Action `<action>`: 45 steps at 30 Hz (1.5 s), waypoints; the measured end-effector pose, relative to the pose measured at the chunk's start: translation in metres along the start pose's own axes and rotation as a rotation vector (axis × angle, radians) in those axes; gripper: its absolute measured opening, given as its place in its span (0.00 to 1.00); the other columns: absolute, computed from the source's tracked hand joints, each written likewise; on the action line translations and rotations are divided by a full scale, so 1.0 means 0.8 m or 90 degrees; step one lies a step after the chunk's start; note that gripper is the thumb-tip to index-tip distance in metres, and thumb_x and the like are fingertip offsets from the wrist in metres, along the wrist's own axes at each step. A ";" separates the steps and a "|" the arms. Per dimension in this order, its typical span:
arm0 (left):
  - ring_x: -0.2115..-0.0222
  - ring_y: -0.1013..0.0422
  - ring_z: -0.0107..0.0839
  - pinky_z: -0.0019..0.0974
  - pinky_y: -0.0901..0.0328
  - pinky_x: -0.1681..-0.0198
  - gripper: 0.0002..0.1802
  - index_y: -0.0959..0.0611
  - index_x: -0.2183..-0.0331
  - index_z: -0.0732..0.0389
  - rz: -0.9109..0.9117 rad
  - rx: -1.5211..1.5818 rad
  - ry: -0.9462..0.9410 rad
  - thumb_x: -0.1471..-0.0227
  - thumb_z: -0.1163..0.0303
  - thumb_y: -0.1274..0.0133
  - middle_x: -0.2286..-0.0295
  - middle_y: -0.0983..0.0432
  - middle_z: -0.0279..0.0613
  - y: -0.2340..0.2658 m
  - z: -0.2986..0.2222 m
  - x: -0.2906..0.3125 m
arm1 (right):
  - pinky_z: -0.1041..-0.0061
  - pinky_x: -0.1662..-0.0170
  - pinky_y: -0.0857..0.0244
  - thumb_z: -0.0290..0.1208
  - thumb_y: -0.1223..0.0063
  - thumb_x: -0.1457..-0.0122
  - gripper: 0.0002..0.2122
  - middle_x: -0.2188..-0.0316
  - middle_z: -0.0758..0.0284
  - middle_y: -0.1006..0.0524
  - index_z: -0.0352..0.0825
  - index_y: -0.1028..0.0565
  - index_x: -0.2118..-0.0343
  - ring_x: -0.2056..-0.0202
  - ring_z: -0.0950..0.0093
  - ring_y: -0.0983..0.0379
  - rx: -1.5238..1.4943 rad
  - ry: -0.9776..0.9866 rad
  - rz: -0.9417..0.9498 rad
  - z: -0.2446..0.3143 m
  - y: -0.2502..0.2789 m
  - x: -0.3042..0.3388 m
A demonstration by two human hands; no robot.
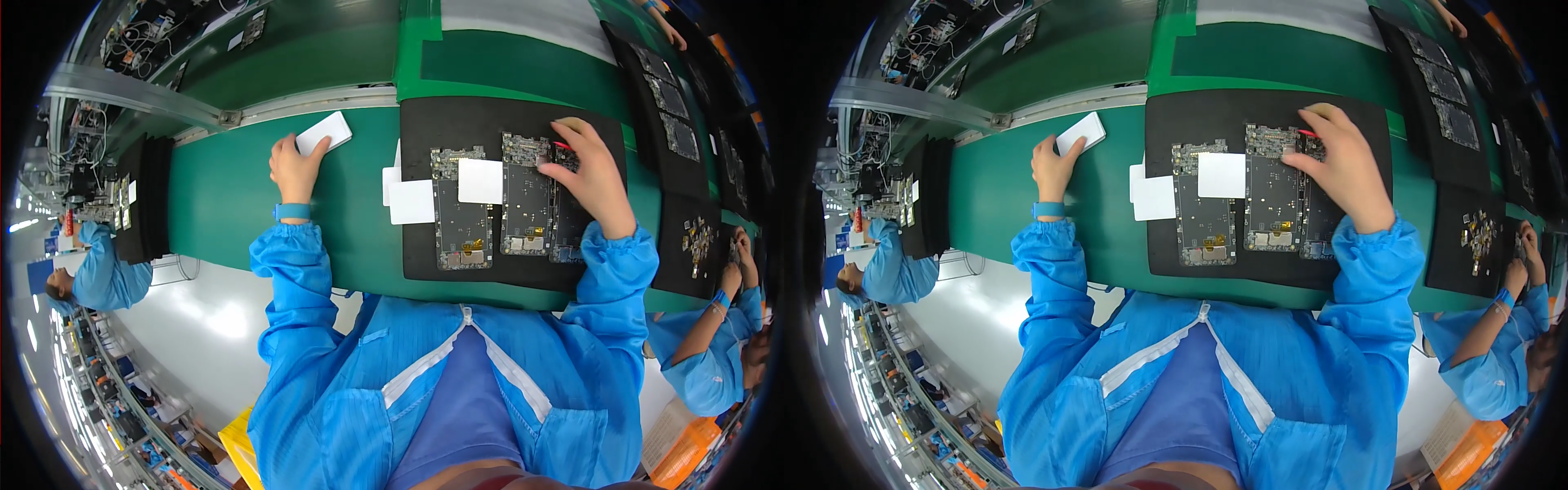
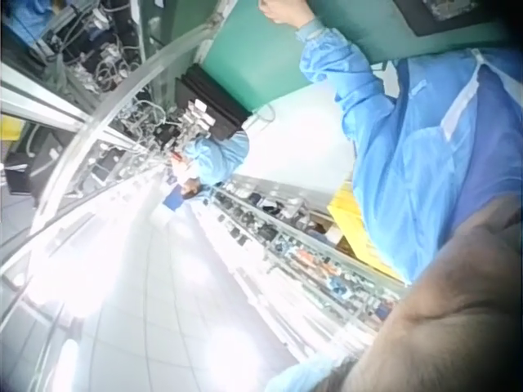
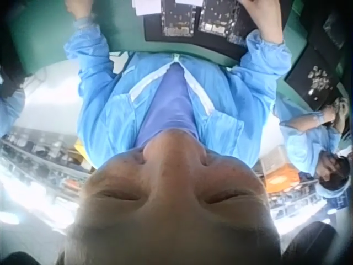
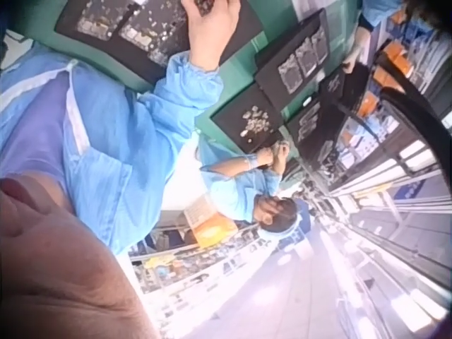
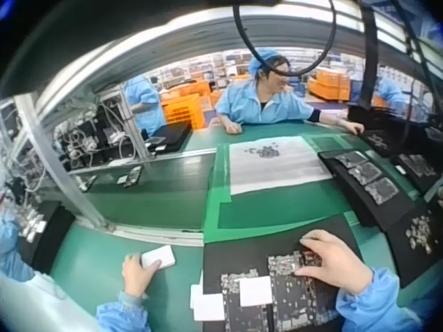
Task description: The person assembles electronic components onto circuit boards by hand, taking components from containers and attaching them to the boards on a production line. A hand tool is used to secure the components.
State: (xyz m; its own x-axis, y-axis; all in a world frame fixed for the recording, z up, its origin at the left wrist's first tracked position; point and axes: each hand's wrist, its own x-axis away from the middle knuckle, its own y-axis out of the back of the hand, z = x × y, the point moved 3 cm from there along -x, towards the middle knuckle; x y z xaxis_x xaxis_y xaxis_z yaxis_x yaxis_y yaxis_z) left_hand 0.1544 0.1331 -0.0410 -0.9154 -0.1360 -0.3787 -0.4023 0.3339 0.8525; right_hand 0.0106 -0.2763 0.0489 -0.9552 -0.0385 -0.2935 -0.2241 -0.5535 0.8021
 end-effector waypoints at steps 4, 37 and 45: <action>0.54 0.33 0.48 0.45 0.39 0.50 0.33 0.19 0.58 0.63 0.071 0.149 0.005 0.63 0.50 0.34 0.57 0.27 0.53 -0.025 0.050 -0.019 | 0.70 0.51 0.35 0.26 0.34 0.58 0.24 0.55 0.60 0.29 0.29 0.27 0.55 0.54 0.61 0.30 -0.060 -0.050 0.060 -0.043 0.014 0.016; 0.68 0.25 0.22 0.23 0.31 0.66 0.14 0.25 0.58 0.68 0.610 0.797 -0.015 0.49 0.81 0.45 0.64 0.21 0.44 0.043 -0.328 0.143 | 0.84 0.69 0.41 0.25 0.32 0.59 0.23 0.65 0.73 0.26 0.37 0.23 0.56 0.70 0.82 0.38 -0.296 -0.093 -0.058 -0.069 0.044 0.051; 0.68 0.25 0.24 0.25 0.31 0.66 0.13 0.23 0.61 0.69 0.672 0.748 -0.084 0.51 0.80 0.43 0.68 0.20 0.44 0.025 -0.333 0.145 | 0.80 0.68 0.39 0.27 0.32 0.59 0.23 0.65 0.69 0.25 0.38 0.23 0.56 0.66 0.75 0.33 -0.177 -0.073 -0.049 -0.054 0.045 0.046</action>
State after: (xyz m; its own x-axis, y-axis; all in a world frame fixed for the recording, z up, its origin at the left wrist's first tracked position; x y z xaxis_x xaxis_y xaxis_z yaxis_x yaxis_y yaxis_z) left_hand 0.0377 -0.1245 0.0279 -0.7337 0.6724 0.0976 0.6771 0.7356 0.0226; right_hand -0.0241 -0.3340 0.0446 -0.9564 0.0983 -0.2750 -0.2509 -0.7582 0.6018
